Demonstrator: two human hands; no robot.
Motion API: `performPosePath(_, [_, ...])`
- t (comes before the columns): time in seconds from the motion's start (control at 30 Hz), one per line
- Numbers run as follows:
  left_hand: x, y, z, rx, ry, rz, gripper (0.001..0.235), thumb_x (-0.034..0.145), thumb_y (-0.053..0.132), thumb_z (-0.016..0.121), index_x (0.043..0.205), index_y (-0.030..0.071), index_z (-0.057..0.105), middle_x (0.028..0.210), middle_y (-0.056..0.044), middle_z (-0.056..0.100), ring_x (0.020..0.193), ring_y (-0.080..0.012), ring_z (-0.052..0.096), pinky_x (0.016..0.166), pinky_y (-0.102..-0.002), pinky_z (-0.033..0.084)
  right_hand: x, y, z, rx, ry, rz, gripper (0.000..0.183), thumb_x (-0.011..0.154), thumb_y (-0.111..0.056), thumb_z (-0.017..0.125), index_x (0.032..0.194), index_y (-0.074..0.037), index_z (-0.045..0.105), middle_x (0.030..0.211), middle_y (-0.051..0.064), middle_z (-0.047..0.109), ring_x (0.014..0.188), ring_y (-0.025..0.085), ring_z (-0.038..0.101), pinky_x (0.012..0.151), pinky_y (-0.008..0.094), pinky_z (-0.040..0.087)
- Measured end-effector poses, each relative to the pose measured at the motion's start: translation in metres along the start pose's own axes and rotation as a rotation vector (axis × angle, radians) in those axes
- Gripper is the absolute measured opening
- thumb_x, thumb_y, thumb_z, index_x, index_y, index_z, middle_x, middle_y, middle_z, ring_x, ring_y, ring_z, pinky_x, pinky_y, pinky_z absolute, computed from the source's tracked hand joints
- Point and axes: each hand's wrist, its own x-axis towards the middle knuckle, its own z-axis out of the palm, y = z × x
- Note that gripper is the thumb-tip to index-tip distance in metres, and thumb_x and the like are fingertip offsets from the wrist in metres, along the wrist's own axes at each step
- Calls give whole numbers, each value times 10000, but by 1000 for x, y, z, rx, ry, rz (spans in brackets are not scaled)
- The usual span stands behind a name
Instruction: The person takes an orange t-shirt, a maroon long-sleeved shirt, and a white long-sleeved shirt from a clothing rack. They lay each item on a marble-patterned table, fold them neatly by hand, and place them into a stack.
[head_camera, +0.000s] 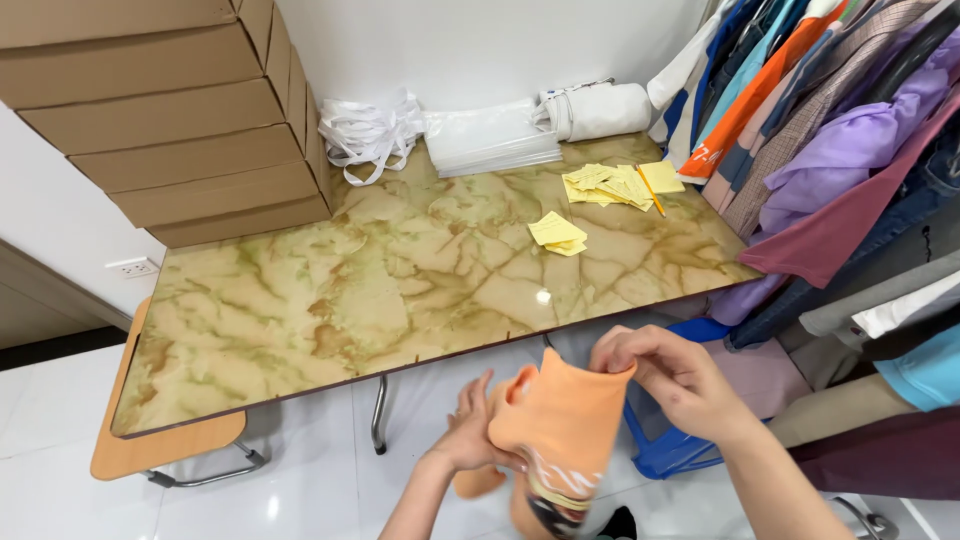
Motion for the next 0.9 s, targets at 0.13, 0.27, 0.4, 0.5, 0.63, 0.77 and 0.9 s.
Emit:
performPosePath(0.13, [9, -9, 23, -74, -126, 75, 1576, 434, 480, 954, 1664, 371, -25, 1655, -102, 60, 1589, -358, 227, 1293, -460, 254, 5, -4, 1, 118, -18, -4, 132, 1097, -215, 516, 1039, -98, 534, 890, 190, 674, 813, 293, 600, 754, 421, 482])
performPosePath(0.27, [20, -13, 48, -107, -200, 204, 953, 469, 506, 900, 1331, 313, 541, 1549, -36, 281, 1488, -176, 272, 1234, -296, 278, 1, -12, -12, 200, 142, -20, 138, 1079, -267, 593, 1053, -134, 569, 804, 139, 631, 787, 249, 499, 741, 371, 409])
performPosePath(0.4, [34, -21, 77, -486, -401, 219, 795, 567, 341, 919, 1250, 226, 530, 1490, 51, 574, 1487, -95, 451, 1219, -264, 358, -13, -26, -30, 254, 85, -12, 62, 1043, -127, 521, 1026, -173, 559, 729, 72, 591, 785, 262, 429, 701, 389, 379])
performPosePath(0.5, [66, -27, 82, -567, -396, 214, 1259, 586, 386, 922, 1635, 316, 230, 1685, -101, 313, 1537, -260, 354, 1201, -416, 392, -10, -38, -23, 445, -109, 17, 60, 1012, -186, 569, 954, -188, 582, 599, 69, 647, 687, 260, 369, 620, 397, 336])
performPosePath(0.63, [29, 35, 66, 247, -337, 121, 1430, 454, 548, 811, 1684, 369, 103, 1667, -132, 239, 1529, -382, 287, 1232, -466, 296, -13, -45, -13, 634, -137, 119, 94, 979, -137, 616, 885, -147, 617, 520, 97, 656, 584, 236, 348, 558, 379, 280])
performPosePath(0.77, [37, 28, 99, 99, -286, 329, 1062, 442, 570, 812, 1400, 169, 586, 1453, -96, 554, 1366, -245, 470, 1088, -339, 424, -8, -39, -27, 388, -88, 89, 122, 1048, -223, 576, 940, -167, 588, 577, 64, 623, 628, 225, 378, 623, 369, 340])
performPosePath(0.9, [32, -1, 97, -2, -118, 179, 389, 631, 469, 906, 779, 214, 653, 776, 59, 661, 749, -97, 508, 657, -287, 408, -38, -32, -72, 195, 23, 151, 75, 1038, -233, 633, 1065, -174, 671, 717, 62, 637, 743, 237, 499, 579, 349, 438])
